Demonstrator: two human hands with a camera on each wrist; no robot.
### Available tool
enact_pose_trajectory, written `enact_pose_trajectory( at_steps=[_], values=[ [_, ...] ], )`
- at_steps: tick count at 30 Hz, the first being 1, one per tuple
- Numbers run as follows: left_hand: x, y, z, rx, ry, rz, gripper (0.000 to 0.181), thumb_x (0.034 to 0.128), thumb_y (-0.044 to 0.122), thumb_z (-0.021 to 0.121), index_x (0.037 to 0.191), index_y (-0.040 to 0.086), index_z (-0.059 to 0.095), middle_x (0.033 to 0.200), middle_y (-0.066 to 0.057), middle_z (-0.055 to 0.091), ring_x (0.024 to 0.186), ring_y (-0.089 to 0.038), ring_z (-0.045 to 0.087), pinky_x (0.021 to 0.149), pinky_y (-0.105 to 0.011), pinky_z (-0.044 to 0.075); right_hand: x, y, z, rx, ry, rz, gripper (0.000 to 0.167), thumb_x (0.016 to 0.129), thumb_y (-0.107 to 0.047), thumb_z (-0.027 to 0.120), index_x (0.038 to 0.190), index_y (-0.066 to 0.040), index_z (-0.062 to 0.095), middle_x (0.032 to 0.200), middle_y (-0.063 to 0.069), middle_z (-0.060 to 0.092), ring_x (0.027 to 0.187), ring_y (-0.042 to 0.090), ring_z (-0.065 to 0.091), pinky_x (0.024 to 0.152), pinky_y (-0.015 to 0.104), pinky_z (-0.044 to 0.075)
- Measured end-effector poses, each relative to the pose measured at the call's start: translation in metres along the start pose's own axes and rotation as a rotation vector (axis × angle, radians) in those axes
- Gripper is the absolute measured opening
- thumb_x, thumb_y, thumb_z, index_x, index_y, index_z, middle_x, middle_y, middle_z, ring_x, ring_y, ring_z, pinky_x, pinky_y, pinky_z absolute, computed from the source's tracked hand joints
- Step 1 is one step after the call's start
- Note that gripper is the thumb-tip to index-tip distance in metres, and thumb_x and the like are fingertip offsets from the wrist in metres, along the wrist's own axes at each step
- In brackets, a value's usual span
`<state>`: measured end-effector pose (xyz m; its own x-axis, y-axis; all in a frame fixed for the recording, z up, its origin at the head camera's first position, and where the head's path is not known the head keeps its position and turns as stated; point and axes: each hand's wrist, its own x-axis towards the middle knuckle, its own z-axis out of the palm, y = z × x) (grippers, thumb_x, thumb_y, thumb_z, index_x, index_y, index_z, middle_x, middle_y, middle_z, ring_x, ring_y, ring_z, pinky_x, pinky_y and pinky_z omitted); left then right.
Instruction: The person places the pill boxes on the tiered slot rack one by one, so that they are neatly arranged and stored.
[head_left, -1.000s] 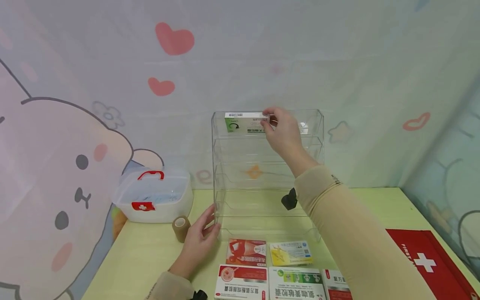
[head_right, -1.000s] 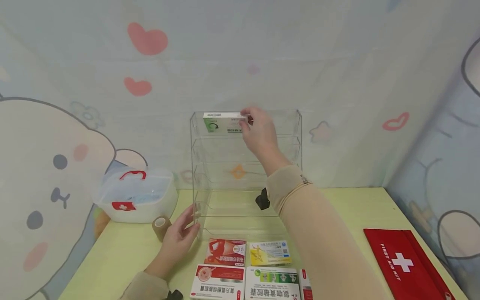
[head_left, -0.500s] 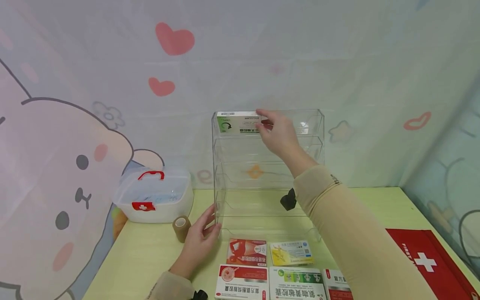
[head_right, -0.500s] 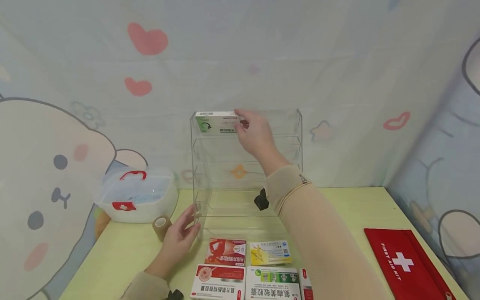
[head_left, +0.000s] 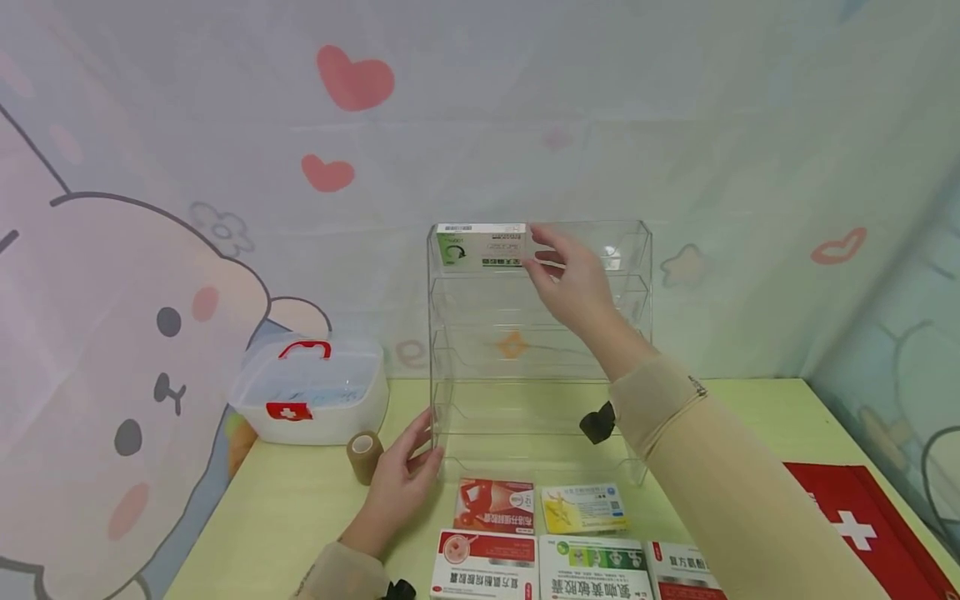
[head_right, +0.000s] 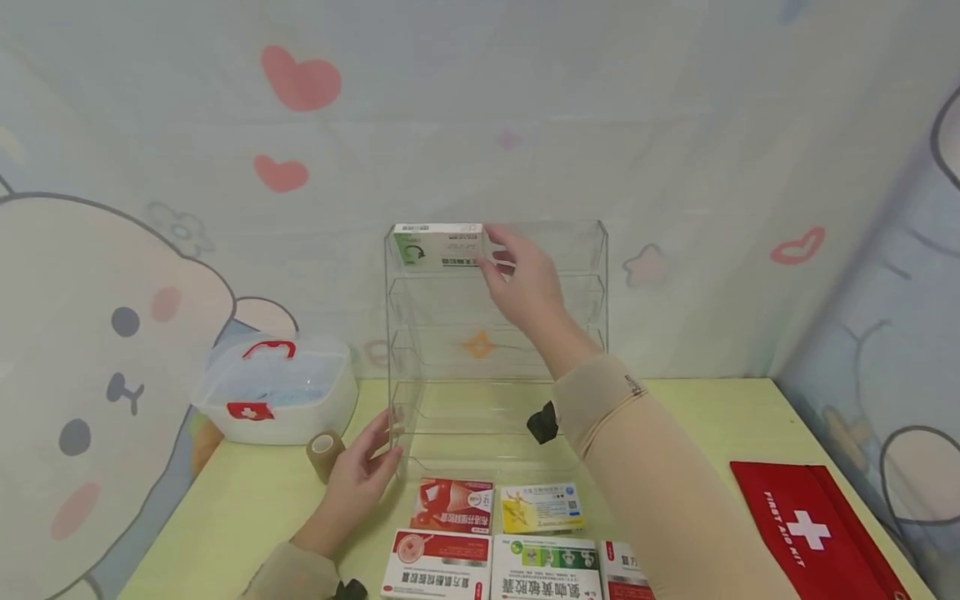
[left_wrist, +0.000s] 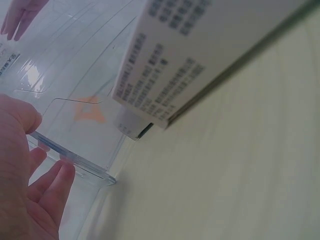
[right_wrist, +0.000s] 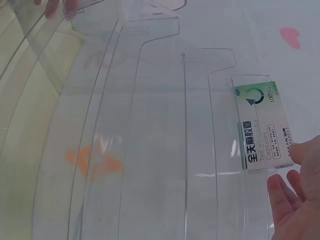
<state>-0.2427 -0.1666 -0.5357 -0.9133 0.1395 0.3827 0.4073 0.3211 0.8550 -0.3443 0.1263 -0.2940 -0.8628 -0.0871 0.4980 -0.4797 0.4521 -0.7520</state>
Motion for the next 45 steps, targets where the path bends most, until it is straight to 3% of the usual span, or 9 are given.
enact_pose_trajectory(
  at_steps=[8, 16, 30, 34, 40, 45],
  values=[
    [-0.001, 0.000, 0.000, 0.007, 0.003, -0.018, 0.066, 0.1044, 0.001, 0.070, 0.166, 0.006, 0.047, 0.164, -0.025, 0.056, 0.145, -0.046, 0.062, 0.112, -0.041, 0.061, -0.024, 0.003, -0.011, 0.042, -0.013, -0.031, 0.057, 0.107, -0.017, 0.072, 0.162, -0.010, 0.055, 0.157, 0.014, 0.066, 0.141, 0.034, 0.068, 0.119, 0.049, 0.059],
    [0.000, -0.003, -0.002, 0.022, 0.002, -0.024, 0.066, 0.1048, 0.003, 0.071, 0.166, 0.006, 0.047, 0.164, -0.023, 0.056, 0.146, -0.045, 0.062, 0.112, -0.042, 0.061, -0.051, 0.017, -0.020, 0.073, -0.036, -0.064, 0.058, 0.107, -0.016, 0.073, 0.162, -0.009, 0.054, 0.153, 0.018, 0.067, 0.140, 0.038, 0.068, 0.117, 0.046, 0.060],
    [0.000, -0.005, -0.003, 0.006, 0.005, -0.026, 0.067, 0.1042, 0.003, 0.072, 0.167, 0.012, 0.048, 0.166, -0.022, 0.055, 0.147, -0.046, 0.061, 0.113, -0.042, 0.061, -0.123, 0.041, -0.041, -0.070, -0.110, -0.108, 0.061, 0.105, -0.014, 0.077, 0.161, -0.010, 0.054, 0.146, 0.013, 0.073, 0.135, 0.032, 0.072, 0.112, 0.041, 0.061],
    [0.001, -0.005, -0.004, 0.004, 0.009, -0.018, 0.068, 0.1038, 0.002, 0.072, 0.166, 0.012, 0.048, 0.166, -0.022, 0.055, 0.146, -0.048, 0.060, 0.113, -0.043, 0.060, -0.143, 0.049, -0.045, -0.101, -0.119, -0.120, 0.062, 0.104, -0.012, 0.077, 0.161, -0.011, 0.054, 0.144, 0.013, 0.075, 0.132, 0.032, 0.073, 0.110, 0.034, 0.061],
    [0.001, -0.007, -0.004, -0.005, 0.011, -0.024, 0.067, 0.1045, 0.003, 0.071, 0.167, 0.010, 0.048, 0.166, -0.023, 0.055, 0.147, -0.047, 0.060, 0.112, -0.039, 0.061, -0.169, 0.061, -0.050, -0.133, -0.122, -0.122, 0.063, 0.103, -0.012, 0.079, 0.161, -0.011, 0.055, 0.141, 0.010, 0.076, 0.129, 0.030, 0.074, 0.107, 0.011, 0.057],
    [-0.001, -0.007, -0.004, -0.014, 0.012, -0.034, 0.067, 0.1046, 0.004, 0.071, 0.167, 0.011, 0.048, 0.165, -0.024, 0.056, 0.147, -0.046, 0.060, 0.112, -0.036, 0.061, -0.196, 0.075, -0.053, -0.147, -0.130, -0.107, 0.063, 0.102, -0.012, 0.080, 0.160, -0.013, 0.056, 0.139, 0.007, 0.078, 0.124, 0.026, 0.077, 0.103, 0.008, 0.057]
  ],
)
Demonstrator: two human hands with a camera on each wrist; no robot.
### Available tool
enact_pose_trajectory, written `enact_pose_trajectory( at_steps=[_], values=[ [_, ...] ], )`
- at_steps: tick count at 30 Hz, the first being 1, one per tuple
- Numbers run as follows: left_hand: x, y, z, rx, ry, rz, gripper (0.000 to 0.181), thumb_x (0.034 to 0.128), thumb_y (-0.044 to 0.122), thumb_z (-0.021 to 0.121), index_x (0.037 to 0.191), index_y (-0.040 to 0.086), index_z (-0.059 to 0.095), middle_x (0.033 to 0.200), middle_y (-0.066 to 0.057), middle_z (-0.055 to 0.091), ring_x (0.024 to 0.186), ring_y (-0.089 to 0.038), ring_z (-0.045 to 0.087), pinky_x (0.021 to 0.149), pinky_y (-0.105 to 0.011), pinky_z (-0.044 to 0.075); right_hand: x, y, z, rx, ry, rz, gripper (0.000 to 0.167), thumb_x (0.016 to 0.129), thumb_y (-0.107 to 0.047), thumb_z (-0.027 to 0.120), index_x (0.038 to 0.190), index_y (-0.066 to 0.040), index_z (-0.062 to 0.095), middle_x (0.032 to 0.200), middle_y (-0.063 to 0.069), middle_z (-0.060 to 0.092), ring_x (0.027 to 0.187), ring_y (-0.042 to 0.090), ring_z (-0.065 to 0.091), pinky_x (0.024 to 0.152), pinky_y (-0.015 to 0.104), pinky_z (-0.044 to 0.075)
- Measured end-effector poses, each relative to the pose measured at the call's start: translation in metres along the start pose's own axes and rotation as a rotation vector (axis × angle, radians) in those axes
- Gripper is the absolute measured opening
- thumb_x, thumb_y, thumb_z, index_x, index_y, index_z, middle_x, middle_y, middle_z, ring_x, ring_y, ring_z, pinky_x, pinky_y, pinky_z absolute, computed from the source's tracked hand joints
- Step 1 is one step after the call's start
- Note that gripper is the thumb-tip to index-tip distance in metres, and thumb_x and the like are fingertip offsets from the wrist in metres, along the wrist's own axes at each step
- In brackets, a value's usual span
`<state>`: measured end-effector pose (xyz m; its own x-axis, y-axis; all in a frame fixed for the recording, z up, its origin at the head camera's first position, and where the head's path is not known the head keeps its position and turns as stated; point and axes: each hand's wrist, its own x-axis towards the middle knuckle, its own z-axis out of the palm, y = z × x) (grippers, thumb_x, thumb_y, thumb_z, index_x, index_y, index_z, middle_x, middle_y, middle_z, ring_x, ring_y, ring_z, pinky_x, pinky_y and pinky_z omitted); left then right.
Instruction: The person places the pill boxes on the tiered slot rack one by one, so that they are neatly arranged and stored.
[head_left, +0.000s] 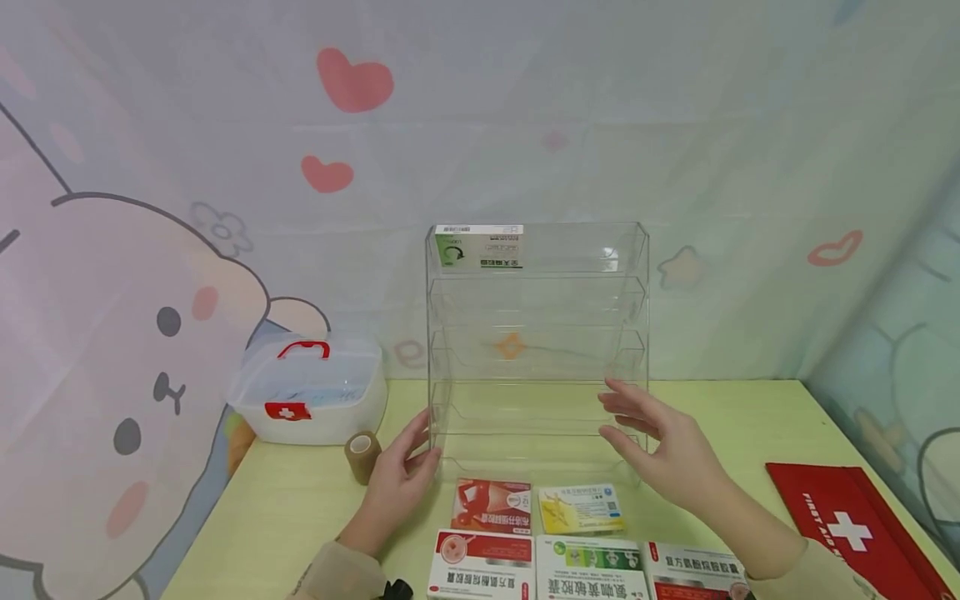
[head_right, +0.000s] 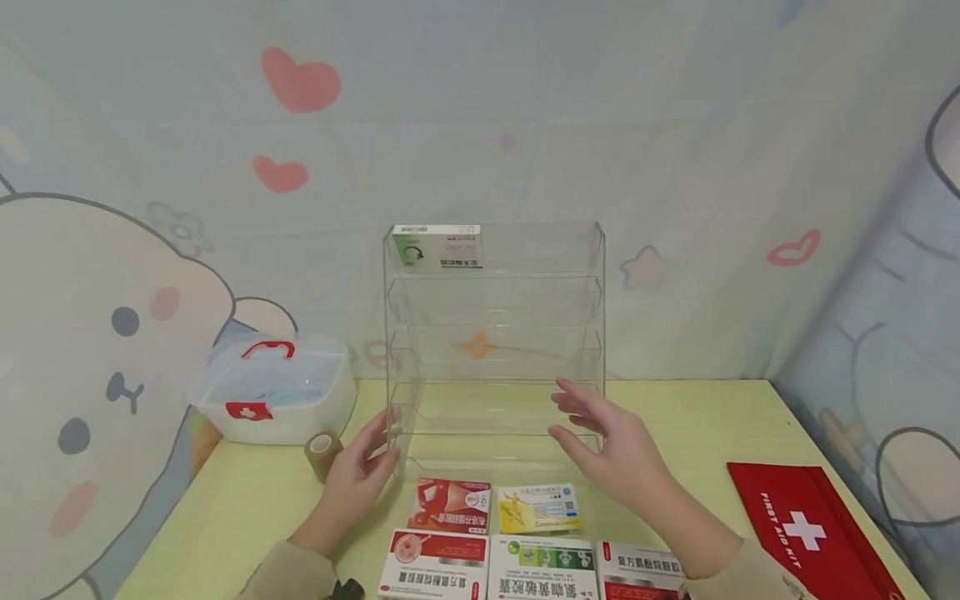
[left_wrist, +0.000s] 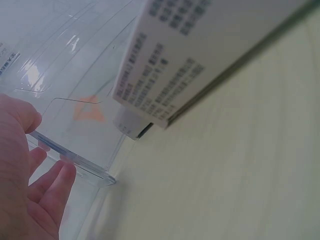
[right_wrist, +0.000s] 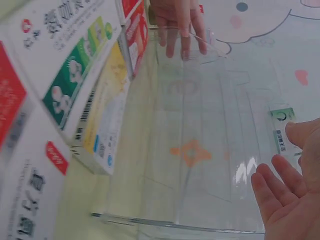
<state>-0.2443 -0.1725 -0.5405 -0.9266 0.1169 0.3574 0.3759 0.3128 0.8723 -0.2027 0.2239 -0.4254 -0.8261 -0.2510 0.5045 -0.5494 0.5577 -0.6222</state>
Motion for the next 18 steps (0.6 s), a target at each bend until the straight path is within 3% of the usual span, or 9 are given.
enact_pose_trajectory(
  at_steps=[4, 10, 13, 18],
  values=[
    [0.000, 0.002, -0.001, -0.009, -0.005, -0.005, 0.067, 0.1049, 0.004, 0.071, 0.167, 0.013, 0.048, 0.165, -0.023, 0.055, 0.148, -0.045, 0.060, 0.113, -0.036, 0.060, -0.023, 0.008, 0.004, -0.006, -0.019, 0.029, 0.063, 0.101, -0.014, 0.081, 0.160, -0.016, 0.058, 0.137, 0.004, 0.079, 0.122, 0.016, 0.078, 0.101, 0.009, 0.058],
    [-0.001, 0.004, 0.000, -0.005, -0.010, -0.006, 0.067, 0.1051, 0.004, 0.071, 0.167, 0.011, 0.047, 0.165, -0.023, 0.056, 0.147, -0.045, 0.060, 0.112, -0.025, 0.059, -0.058, 0.020, 0.007, -0.017, -0.059, 0.108, 0.060, 0.101, -0.020, 0.082, 0.156, -0.017, 0.061, 0.134, 0.003, 0.081, 0.119, 0.004, 0.077, 0.098, 0.012, 0.061],
    [-0.002, 0.004, 0.000, -0.001, -0.011, -0.008, 0.067, 0.1051, 0.004, 0.071, 0.167, 0.012, 0.047, 0.166, -0.020, 0.055, 0.147, -0.043, 0.061, 0.112, -0.026, 0.059, -0.074, 0.025, 0.005, -0.005, -0.113, 0.223, 0.059, 0.101, -0.025, 0.082, 0.156, -0.018, 0.061, 0.136, 0.003, 0.080, 0.120, 0.010, 0.078, 0.098, 0.022, 0.066],
    [-0.002, 0.002, -0.001, 0.008, -0.010, -0.020, 0.067, 0.1056, 0.006, 0.072, 0.167, 0.015, 0.047, 0.166, -0.020, 0.056, 0.148, -0.043, 0.061, 0.114, -0.039, 0.060, -0.094, 0.033, -0.001, -0.011, -0.190, 0.430, 0.065, 0.099, -0.034, 0.083, 0.158, -0.018, 0.059, 0.142, 0.002, 0.077, 0.125, 0.021, 0.077, 0.100, 0.038, 0.069]
  ],
)
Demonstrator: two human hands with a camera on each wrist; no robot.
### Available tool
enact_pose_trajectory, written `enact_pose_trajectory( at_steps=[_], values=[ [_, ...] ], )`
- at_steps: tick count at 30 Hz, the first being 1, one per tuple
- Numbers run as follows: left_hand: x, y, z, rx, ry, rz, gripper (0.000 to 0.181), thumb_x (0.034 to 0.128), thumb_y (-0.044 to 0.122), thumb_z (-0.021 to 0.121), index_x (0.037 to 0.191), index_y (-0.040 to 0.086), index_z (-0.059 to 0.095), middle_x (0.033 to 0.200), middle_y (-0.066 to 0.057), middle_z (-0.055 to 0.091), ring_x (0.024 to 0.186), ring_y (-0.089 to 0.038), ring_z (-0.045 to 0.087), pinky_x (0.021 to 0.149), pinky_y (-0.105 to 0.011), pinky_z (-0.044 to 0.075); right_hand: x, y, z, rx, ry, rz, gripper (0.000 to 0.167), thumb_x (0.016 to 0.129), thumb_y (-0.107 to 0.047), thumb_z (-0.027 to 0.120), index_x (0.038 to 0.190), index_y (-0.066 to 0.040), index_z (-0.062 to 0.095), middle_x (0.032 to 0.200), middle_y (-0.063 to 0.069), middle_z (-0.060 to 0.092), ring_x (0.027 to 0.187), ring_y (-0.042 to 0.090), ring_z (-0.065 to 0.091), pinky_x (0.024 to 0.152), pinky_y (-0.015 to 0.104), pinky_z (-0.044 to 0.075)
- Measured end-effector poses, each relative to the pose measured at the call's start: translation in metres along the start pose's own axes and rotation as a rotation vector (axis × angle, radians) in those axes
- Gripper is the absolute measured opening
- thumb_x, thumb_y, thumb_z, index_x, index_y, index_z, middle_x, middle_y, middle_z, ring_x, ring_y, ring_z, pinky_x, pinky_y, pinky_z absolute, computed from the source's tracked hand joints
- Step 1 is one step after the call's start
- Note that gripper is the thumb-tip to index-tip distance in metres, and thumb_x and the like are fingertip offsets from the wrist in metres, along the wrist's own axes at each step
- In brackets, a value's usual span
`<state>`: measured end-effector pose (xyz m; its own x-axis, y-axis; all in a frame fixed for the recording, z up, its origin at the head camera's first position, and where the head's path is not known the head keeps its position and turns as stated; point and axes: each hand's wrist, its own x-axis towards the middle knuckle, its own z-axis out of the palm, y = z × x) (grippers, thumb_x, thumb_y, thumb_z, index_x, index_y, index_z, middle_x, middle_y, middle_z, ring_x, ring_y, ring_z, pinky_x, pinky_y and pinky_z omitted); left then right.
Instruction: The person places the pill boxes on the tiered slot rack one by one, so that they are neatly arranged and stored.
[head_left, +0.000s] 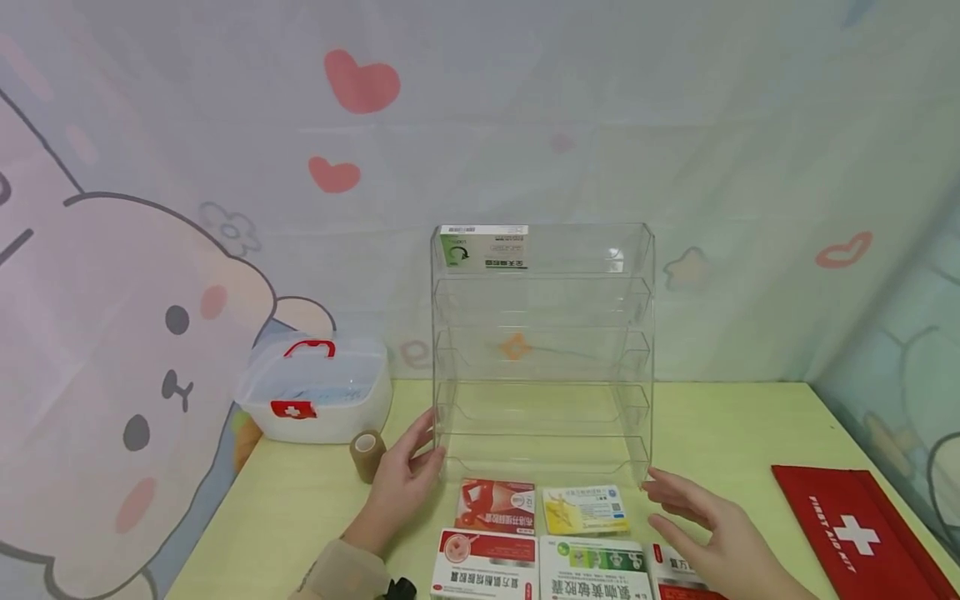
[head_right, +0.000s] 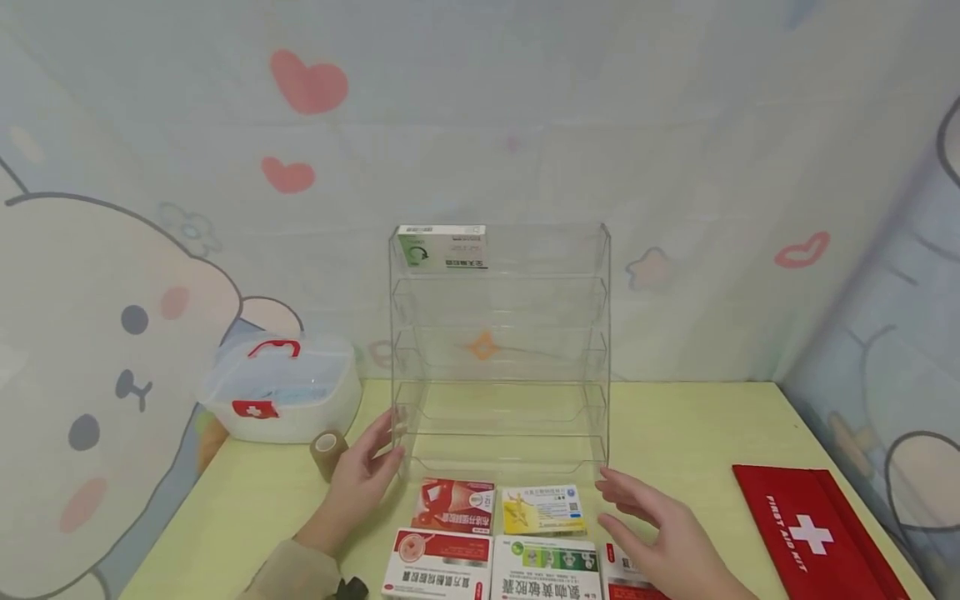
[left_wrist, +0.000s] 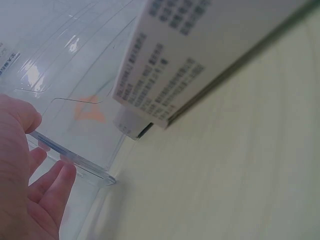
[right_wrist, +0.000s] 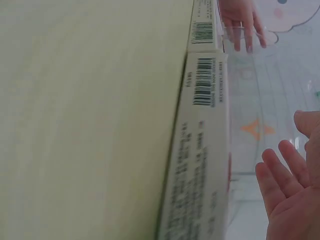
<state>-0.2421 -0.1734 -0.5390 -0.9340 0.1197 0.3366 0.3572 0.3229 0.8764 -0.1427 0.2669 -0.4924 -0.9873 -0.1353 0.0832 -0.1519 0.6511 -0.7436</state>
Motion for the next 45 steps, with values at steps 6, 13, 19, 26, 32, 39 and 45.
enact_pose_trajectory(
  at_steps=[6, 13, 19, 26, 32, 39, 45],
  values=[
    [-0.002, -0.003, 0.001, 0.001, 0.003, 0.001, 0.066, 0.1057, 0.005, 0.071, 0.167, 0.011, 0.047, 0.168, -0.020, 0.054, 0.148, -0.043, 0.061, 0.113, -0.038, 0.061, -0.012, 0.022, -0.006, 0.054, -0.075, 0.198, 0.076, 0.095, -0.044, 0.086, 0.160, -0.017, 0.056, 0.152, 0.009, 0.070, 0.134, 0.031, 0.073, 0.100, 0.048, 0.070],
    [-0.003, -0.001, 0.001, 0.003, 0.003, -0.011, 0.067, 0.1055, 0.005, 0.071, 0.167, 0.012, 0.047, 0.166, -0.021, 0.055, 0.148, -0.042, 0.061, 0.114, -0.039, 0.060, -0.017, 0.046, -0.022, 0.067, -0.199, 0.266, 0.085, 0.091, -0.050, 0.087, 0.160, -0.012, 0.055, 0.160, 0.018, 0.063, 0.140, 0.040, 0.066, 0.097, 0.050, 0.070],
    [0.000, -0.001, 0.002, -0.004, -0.004, 0.003, 0.066, 0.1063, 0.006, 0.071, 0.167, 0.015, 0.047, 0.167, -0.020, 0.054, 0.148, -0.044, 0.060, 0.114, -0.038, 0.060, -0.019, 0.067, -0.050, -0.033, -0.369, 0.233, 0.096, 0.081, -0.050, 0.093, 0.161, -0.014, 0.055, 0.159, 0.017, 0.061, 0.131, 0.029, 0.062, 0.095, 0.061, 0.068],
    [0.000, -0.001, 0.001, 0.002, 0.000, -0.007, 0.067, 0.1059, 0.006, 0.072, 0.168, 0.016, 0.047, 0.168, -0.020, 0.053, 0.149, -0.044, 0.060, 0.115, -0.039, 0.059, -0.023, 0.082, -0.057, -0.003, -0.456, 0.274, 0.103, 0.074, -0.052, 0.098, 0.160, -0.014, 0.055, 0.152, 0.012, 0.063, 0.120, 0.023, 0.061, 0.092, 0.054, 0.069],
    [-0.001, 0.000, 0.001, -0.009, 0.003, -0.016, 0.067, 0.1060, 0.006, 0.072, 0.168, 0.012, 0.046, 0.167, -0.021, 0.054, 0.149, -0.043, 0.060, 0.115, -0.039, 0.060, -0.024, 0.085, -0.058, 0.027, -0.492, 0.263, 0.098, 0.081, -0.048, 0.095, 0.161, -0.010, 0.053, 0.155, 0.020, 0.060, 0.123, 0.025, 0.060, 0.092, 0.051, 0.069],
    [-0.001, -0.001, 0.001, 0.005, 0.008, 0.007, 0.067, 0.1057, 0.006, 0.071, 0.167, 0.012, 0.047, 0.165, -0.022, 0.055, 0.148, -0.043, 0.061, 0.113, -0.036, 0.060, -0.022, 0.080, -0.058, -0.033, -0.475, 0.251, 0.107, 0.070, -0.053, 0.100, 0.159, -0.014, 0.056, 0.156, 0.018, 0.058, 0.125, 0.026, 0.059, 0.088, 0.056, 0.070],
    [0.000, 0.000, 0.000, 0.014, 0.003, -0.005, 0.066, 0.1065, 0.008, 0.071, 0.168, 0.013, 0.046, 0.167, -0.020, 0.055, 0.148, -0.040, 0.061, 0.114, -0.036, 0.060, -0.023, 0.077, -0.059, 0.042, -0.446, 0.254, 0.104, 0.073, -0.048, 0.100, 0.159, -0.011, 0.054, 0.151, 0.020, 0.060, 0.119, 0.026, 0.061, 0.082, 0.044, 0.073]
  ],
)
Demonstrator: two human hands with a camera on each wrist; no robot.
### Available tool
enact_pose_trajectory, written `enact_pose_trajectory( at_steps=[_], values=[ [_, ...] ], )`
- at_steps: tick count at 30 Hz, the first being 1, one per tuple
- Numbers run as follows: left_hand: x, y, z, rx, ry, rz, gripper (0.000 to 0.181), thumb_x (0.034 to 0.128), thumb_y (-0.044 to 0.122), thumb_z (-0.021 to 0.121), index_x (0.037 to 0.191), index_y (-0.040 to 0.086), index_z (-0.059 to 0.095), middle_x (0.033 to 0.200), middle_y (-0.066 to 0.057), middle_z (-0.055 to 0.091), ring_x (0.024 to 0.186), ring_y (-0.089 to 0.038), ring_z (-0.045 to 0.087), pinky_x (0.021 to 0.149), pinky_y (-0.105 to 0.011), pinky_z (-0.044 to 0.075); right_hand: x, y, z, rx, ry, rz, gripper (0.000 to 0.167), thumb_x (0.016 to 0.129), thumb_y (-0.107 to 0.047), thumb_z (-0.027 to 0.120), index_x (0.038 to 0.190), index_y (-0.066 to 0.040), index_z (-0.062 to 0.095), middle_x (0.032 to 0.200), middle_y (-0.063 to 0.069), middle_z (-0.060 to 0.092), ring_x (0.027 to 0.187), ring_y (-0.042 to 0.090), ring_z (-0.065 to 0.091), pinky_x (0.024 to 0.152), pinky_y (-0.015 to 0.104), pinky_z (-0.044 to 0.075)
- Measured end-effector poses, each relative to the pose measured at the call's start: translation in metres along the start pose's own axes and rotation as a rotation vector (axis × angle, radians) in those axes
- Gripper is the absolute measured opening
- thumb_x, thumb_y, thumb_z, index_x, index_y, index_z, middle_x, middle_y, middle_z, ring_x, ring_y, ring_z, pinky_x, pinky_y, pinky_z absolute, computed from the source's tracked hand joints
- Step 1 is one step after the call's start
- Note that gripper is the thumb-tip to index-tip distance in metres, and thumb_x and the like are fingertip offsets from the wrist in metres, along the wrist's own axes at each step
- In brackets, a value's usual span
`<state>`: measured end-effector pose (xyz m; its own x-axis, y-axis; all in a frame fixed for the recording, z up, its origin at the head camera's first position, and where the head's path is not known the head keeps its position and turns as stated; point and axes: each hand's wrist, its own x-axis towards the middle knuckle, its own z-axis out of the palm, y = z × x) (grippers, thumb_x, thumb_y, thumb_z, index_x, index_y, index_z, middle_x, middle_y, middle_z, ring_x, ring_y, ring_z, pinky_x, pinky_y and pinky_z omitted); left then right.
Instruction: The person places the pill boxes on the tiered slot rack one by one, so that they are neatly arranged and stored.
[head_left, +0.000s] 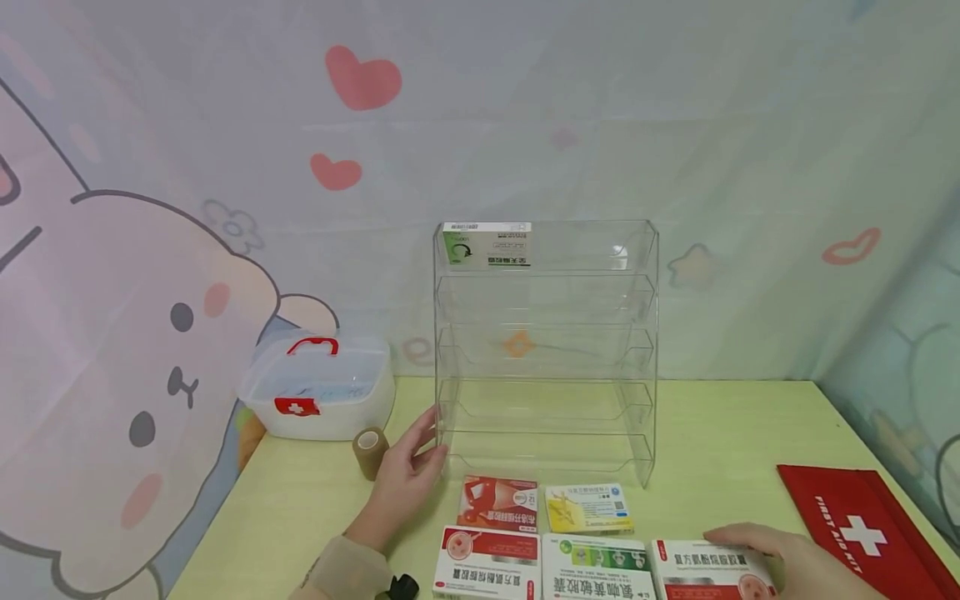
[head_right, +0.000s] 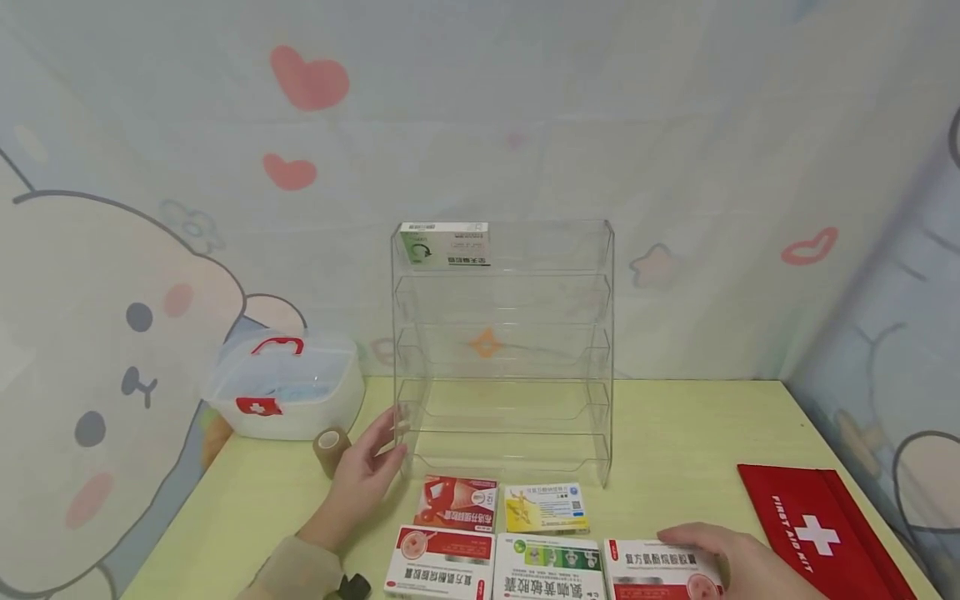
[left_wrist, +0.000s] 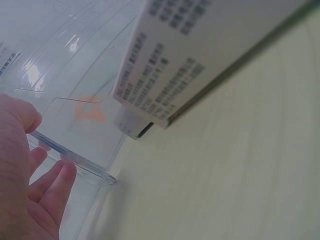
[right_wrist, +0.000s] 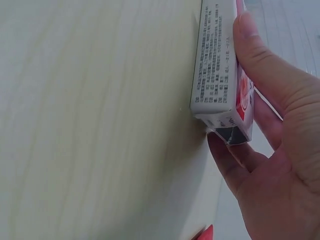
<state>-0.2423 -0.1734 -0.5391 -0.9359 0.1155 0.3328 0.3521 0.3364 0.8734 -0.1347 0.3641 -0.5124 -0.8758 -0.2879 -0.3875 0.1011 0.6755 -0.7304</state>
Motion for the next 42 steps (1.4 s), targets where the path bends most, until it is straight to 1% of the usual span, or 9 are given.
enact_pose_trajectory(
  at_steps=[3, 10, 17, 19, 21, 25, 29, 33, 42],
  values=[
    [0.000, 0.000, 0.001, -0.003, -0.002, -0.010, 0.066, 0.1064, 0.008, 0.071, 0.168, 0.014, 0.047, 0.167, -0.019, 0.055, 0.149, -0.040, 0.061, 0.115, -0.037, 0.059, -0.001, -0.003, -0.001, 0.025, 0.035, 0.024, 0.101, 0.076, -0.047, 0.098, 0.159, -0.009, 0.054, 0.145, 0.018, 0.064, 0.113, 0.024, 0.063, 0.080, 0.041, 0.073],
    [0.000, -0.003, 0.002, 0.001, 0.008, -0.002, 0.066, 0.1056, 0.007, 0.072, 0.167, 0.016, 0.048, 0.165, -0.020, 0.057, 0.148, -0.040, 0.062, 0.114, -0.038, 0.060, -0.003, -0.009, -0.006, 0.032, 0.143, 0.153, 0.114, 0.067, -0.051, 0.101, 0.160, -0.007, 0.053, 0.144, 0.015, 0.066, 0.114, 0.024, 0.064, 0.080, 0.044, 0.073],
    [0.001, -0.001, 0.001, 0.004, 0.001, -0.018, 0.066, 0.1063, 0.008, 0.071, 0.168, 0.015, 0.047, 0.166, -0.018, 0.057, 0.149, -0.038, 0.061, 0.115, -0.038, 0.060, -0.004, -0.013, -0.012, -0.033, 0.221, 0.137, 0.092, 0.077, -0.055, 0.095, 0.151, -0.010, 0.064, 0.134, 0.010, 0.074, 0.108, 0.018, 0.066, 0.081, 0.041, 0.073],
    [0.001, 0.000, 0.001, 0.003, 0.000, -0.017, 0.066, 0.1063, 0.008, 0.071, 0.168, 0.016, 0.047, 0.167, -0.017, 0.056, 0.149, -0.038, 0.061, 0.114, -0.038, 0.060, -0.004, -0.017, -0.015, -0.064, 0.241, 0.101, 0.081, 0.083, -0.051, 0.092, 0.148, -0.011, 0.067, 0.134, 0.010, 0.075, 0.108, 0.017, 0.067, 0.082, 0.039, 0.073],
    [0.000, 0.000, 0.001, 0.001, 0.001, -0.005, 0.067, 0.1059, 0.006, 0.071, 0.167, 0.013, 0.047, 0.167, -0.018, 0.055, 0.149, -0.040, 0.061, 0.114, -0.038, 0.060, -0.005, -0.021, -0.019, -0.071, 0.259, 0.048, 0.068, 0.090, -0.042, 0.089, 0.146, -0.009, 0.067, 0.135, 0.012, 0.075, 0.108, 0.017, 0.070, 0.082, 0.034, 0.072],
    [0.000, -0.001, 0.002, -0.004, 0.004, 0.020, 0.066, 0.1051, 0.003, 0.071, 0.167, 0.009, 0.047, 0.166, -0.020, 0.055, 0.147, -0.043, 0.062, 0.112, -0.036, 0.061, -0.008, -0.029, -0.023, -0.116, 0.362, -0.072, 0.047, 0.096, -0.025, 0.085, 0.139, -0.009, 0.072, 0.130, 0.013, 0.076, 0.101, 0.012, 0.073, 0.075, 0.020, 0.067],
    [-0.001, -0.002, 0.003, -0.006, 0.006, 0.023, 0.066, 0.1051, 0.003, 0.071, 0.166, 0.009, 0.048, 0.165, -0.022, 0.056, 0.146, -0.043, 0.062, 0.112, -0.035, 0.062, -0.009, -0.042, -0.026, -0.165, 0.500, -0.125, 0.042, 0.094, -0.027, 0.089, 0.131, -0.011, 0.076, 0.125, 0.011, 0.079, 0.091, 0.001, 0.069, 0.071, 0.017, 0.062],
    [-0.001, -0.003, 0.003, -0.008, 0.005, 0.021, 0.066, 0.1056, 0.004, 0.071, 0.167, 0.011, 0.048, 0.164, -0.022, 0.057, 0.146, -0.043, 0.063, 0.111, -0.037, 0.062, -0.008, -0.055, -0.030, -0.183, 0.593, -0.217, 0.040, 0.091, -0.022, 0.091, 0.127, -0.012, 0.077, 0.117, 0.009, 0.080, 0.087, -0.005, 0.065, 0.068, 0.018, 0.061],
    [0.000, -0.004, 0.001, -0.010, 0.005, 0.031, 0.066, 0.1056, 0.003, 0.071, 0.167, 0.009, 0.047, 0.165, -0.023, 0.055, 0.147, -0.047, 0.061, 0.111, -0.033, 0.062, -0.001, -0.092, -0.042, -0.249, 0.711, -0.316, 0.041, 0.089, -0.027, 0.094, 0.127, -0.020, 0.078, 0.115, 0.007, 0.081, 0.086, -0.014, 0.064, 0.063, 0.019, 0.051]
  ],
)
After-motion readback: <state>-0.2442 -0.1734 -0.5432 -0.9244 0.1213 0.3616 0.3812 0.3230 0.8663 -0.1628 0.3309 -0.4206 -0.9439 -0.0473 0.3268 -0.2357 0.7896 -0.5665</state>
